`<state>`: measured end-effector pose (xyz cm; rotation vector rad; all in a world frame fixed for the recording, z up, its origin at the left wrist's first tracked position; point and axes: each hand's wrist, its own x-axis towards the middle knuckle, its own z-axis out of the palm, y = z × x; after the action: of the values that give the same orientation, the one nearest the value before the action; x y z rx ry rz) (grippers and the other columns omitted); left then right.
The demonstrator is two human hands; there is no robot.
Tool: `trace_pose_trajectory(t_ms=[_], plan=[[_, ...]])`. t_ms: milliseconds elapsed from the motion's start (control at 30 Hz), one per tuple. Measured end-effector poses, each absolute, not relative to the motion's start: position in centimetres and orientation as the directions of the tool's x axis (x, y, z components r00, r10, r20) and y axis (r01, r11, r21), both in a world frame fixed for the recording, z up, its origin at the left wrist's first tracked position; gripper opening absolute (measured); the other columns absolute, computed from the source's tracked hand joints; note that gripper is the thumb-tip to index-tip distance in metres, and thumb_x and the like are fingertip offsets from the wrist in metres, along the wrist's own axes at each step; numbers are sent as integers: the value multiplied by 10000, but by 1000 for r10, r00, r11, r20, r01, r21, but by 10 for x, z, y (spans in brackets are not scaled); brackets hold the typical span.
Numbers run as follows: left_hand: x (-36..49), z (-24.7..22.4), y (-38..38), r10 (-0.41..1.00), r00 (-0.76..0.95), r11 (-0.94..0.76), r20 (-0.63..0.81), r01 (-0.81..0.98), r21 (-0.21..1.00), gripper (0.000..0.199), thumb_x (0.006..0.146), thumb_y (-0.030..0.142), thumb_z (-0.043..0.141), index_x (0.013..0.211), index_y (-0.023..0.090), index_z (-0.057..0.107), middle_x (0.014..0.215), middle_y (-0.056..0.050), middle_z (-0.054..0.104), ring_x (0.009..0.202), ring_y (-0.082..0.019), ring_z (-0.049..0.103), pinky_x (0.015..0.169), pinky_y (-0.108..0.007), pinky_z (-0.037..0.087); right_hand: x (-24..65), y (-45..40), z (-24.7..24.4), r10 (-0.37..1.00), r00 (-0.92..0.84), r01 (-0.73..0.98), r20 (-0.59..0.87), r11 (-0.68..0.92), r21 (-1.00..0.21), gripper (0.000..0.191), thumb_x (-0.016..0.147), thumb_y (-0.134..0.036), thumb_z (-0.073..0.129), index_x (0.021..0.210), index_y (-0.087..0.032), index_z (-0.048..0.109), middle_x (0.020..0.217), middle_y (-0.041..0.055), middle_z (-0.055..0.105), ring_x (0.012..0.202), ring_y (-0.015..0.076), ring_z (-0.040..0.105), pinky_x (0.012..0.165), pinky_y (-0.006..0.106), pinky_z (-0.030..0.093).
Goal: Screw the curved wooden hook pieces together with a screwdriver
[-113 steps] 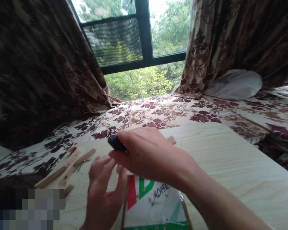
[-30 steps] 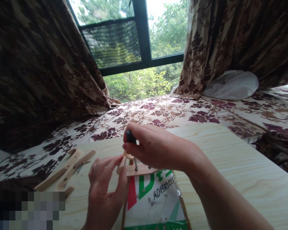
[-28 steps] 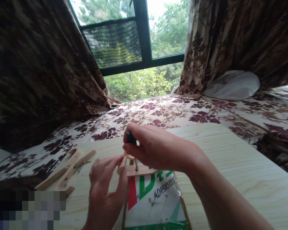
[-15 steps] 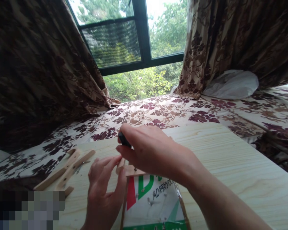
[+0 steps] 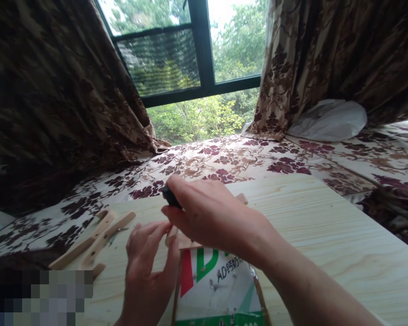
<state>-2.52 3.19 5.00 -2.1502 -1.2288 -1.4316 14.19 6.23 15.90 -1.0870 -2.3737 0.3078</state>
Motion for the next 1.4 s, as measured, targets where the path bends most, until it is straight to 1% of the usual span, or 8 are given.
trace_pose_trajectory(t_ms=[133, 367, 567, 800, 1000, 1200, 1300, 1400], plan=[[-25, 48, 32, 496, 148, -594, 855, 777, 210, 357, 792, 39, 579, 1124, 164, 541, 978, -63, 572, 964, -189, 541, 1015, -585, 335, 143, 61, 160, 718, -605, 577, 345, 694, -431, 108, 895, -288, 505, 945, -194, 525, 736, -20, 575, 606, 99, 452, 555, 256, 323], [-25, 49, 33, 496, 148, -601, 855, 770, 215, 378, 793, 47, 586, 1147, 172, 535, 996, -63, 573, 984, -195, 541, 1019, -592, 326, 145, 64, 158, 740, -552, 601, 384, 672, -433, 186, 884, -327, 538, 766, -185, 517, 698, -26, 557, 596, 89, 428, 533, 253, 292], [-25, 50, 33, 500, 145, -596, 854, 773, 218, 379, 797, 52, 586, 1148, 185, 537, 1001, -58, 576, 990, -193, 541, 1024, -586, 321, 145, 64, 159, 739, -549, 583, 391, 674, -454, 127, 882, -316, 538, 949, -207, 537, 723, -34, 586, 594, 86, 449, 529, 242, 289], [-25, 51, 31, 510, 144, -587, 848, 779, 221, 347, 807, 75, 583, 1132, 189, 544, 992, -58, 577, 989, -195, 536, 1018, -565, 338, 145, 65, 160, 771, -486, 691, 411, 628, -359, 181, 877, -348, 522, 819, -180, 486, 647, -20, 548, 545, 92, 408, 508, 265, 242], [-25, 49, 33, 506, 148, -589, 850, 779, 216, 381, 797, 59, 584, 1152, 188, 533, 1003, -56, 573, 990, -193, 540, 1022, -562, 336, 144, 64, 160, 732, -542, 609, 412, 680, -408, 180, 925, -374, 472, 983, -210, 518, 685, -41, 566, 576, 88, 434, 543, 258, 262], [-25, 50, 30, 508, 139, -585, 850, 780, 222, 387, 794, 76, 595, 1167, 158, 531, 1059, -94, 538, 1057, -223, 510, 1005, -566, 362, 144, 71, 156, 765, -444, 690, 466, 624, -366, 207, 926, -363, 457, 825, -189, 506, 647, -34, 533, 559, 86, 400, 532, 264, 240], [-25, 49, 29, 501, 144, -586, 853, 782, 213, 397, 796, 83, 592, 1178, 162, 521, 1088, -98, 529, 1071, -226, 504, 1010, -559, 360, 145, 67, 159, 743, -503, 635, 441, 664, -395, 174, 914, -347, 478, 842, -192, 513, 683, -30, 547, 583, 88, 408, 547, 259, 256], [-24, 47, 31, 501, 156, -590, 851, 781, 204, 429, 800, 92, 586, 1208, 185, 496, 1082, -82, 535, 1065, -218, 504, 1025, -548, 344, 146, 62, 162, 692, -608, 522, 390, 718, -460, 89, 907, -279, 477, 946, -212, 521, 725, -25, 563, 605, 93, 424, 555, 249, 271]])
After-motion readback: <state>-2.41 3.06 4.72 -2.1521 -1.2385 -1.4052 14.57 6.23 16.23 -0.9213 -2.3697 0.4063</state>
